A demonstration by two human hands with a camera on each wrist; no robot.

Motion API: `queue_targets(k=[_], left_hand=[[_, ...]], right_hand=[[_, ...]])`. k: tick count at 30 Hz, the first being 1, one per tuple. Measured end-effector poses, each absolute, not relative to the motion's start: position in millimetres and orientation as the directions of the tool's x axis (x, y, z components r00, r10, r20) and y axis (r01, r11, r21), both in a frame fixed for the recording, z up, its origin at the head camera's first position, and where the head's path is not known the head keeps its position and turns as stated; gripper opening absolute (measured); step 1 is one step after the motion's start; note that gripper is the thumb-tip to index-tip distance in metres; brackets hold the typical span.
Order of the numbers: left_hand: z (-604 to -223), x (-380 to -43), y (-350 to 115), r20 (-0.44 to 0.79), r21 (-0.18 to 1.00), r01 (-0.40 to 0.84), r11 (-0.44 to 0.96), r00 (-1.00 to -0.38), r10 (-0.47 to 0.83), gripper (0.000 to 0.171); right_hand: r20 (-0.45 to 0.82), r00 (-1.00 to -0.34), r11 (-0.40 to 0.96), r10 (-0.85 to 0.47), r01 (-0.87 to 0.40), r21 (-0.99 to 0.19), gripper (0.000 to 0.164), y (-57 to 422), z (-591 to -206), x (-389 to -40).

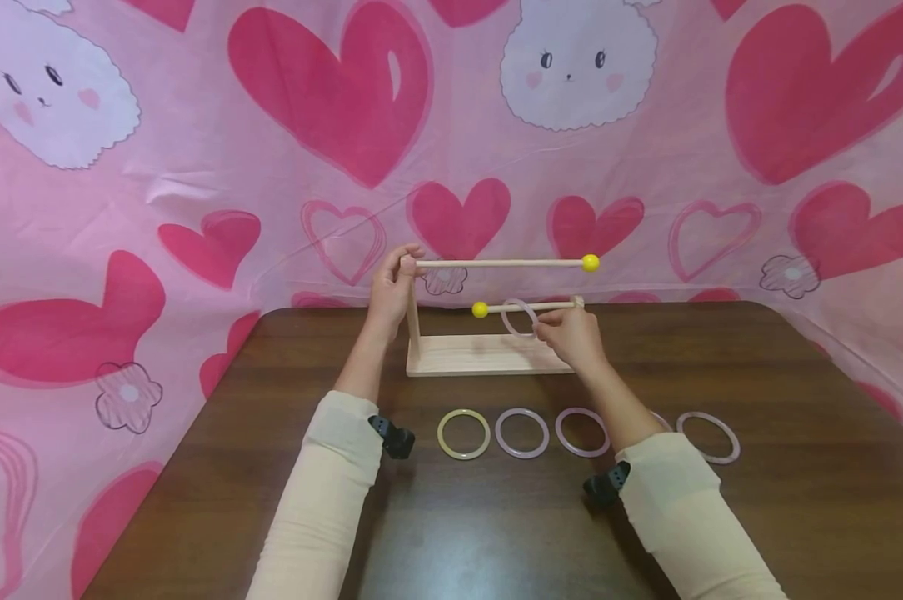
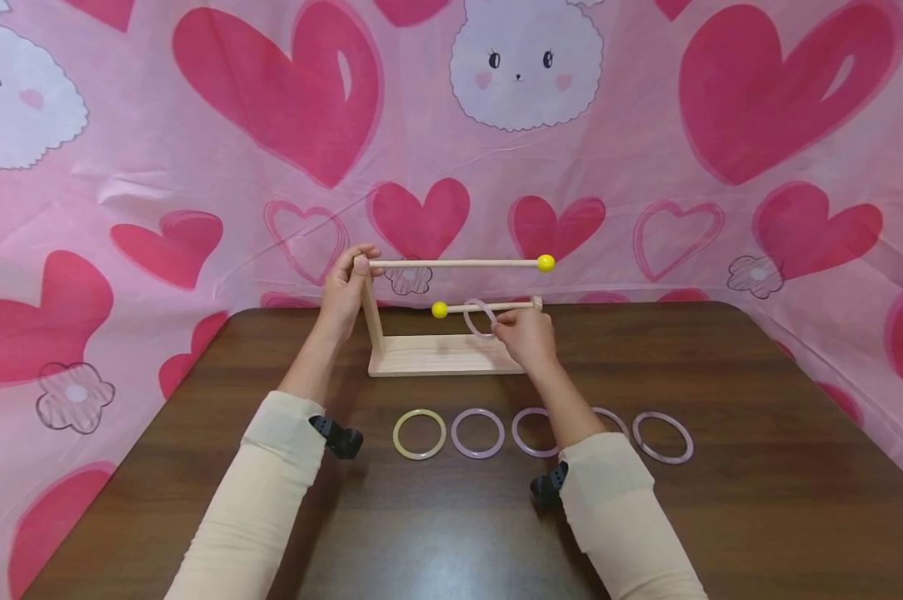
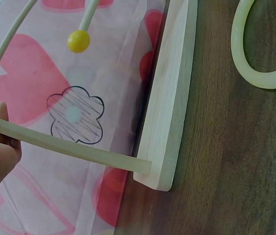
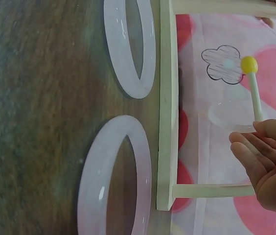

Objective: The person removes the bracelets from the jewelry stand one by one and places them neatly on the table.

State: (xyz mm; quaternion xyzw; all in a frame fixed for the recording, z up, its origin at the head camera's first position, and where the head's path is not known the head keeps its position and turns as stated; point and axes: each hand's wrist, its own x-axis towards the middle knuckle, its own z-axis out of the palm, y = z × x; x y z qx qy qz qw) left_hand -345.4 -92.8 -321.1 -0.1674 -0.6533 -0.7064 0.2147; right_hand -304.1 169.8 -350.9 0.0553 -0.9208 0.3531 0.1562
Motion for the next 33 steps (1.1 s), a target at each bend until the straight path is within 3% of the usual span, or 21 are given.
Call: queue_targets(k=[10,21,33], left_hand=[[-321,-345,-93,0.507,0.857,0.512,-0.067,-0.859,-0.08,0.027],[-322,-344,-94,0.513,0.853,0.518,-0.058,-0.854,-0.085,0.026],[-321,-345,-93,0.506,0.858,0.511,-0.057,-0.858,-0.086,0.028]], right_hand=[[0.48,-0.877,0.783,0.014,-0.289,-0.55,0.016,163,-357,-303],[0.487,-0.872,0.749,0.051,-0.289,-0.596,0.017,155,-355,-303],[0.569,-0.821,0.708,0.036,-0.381,-0.594,0.014,147,-356,-306]])
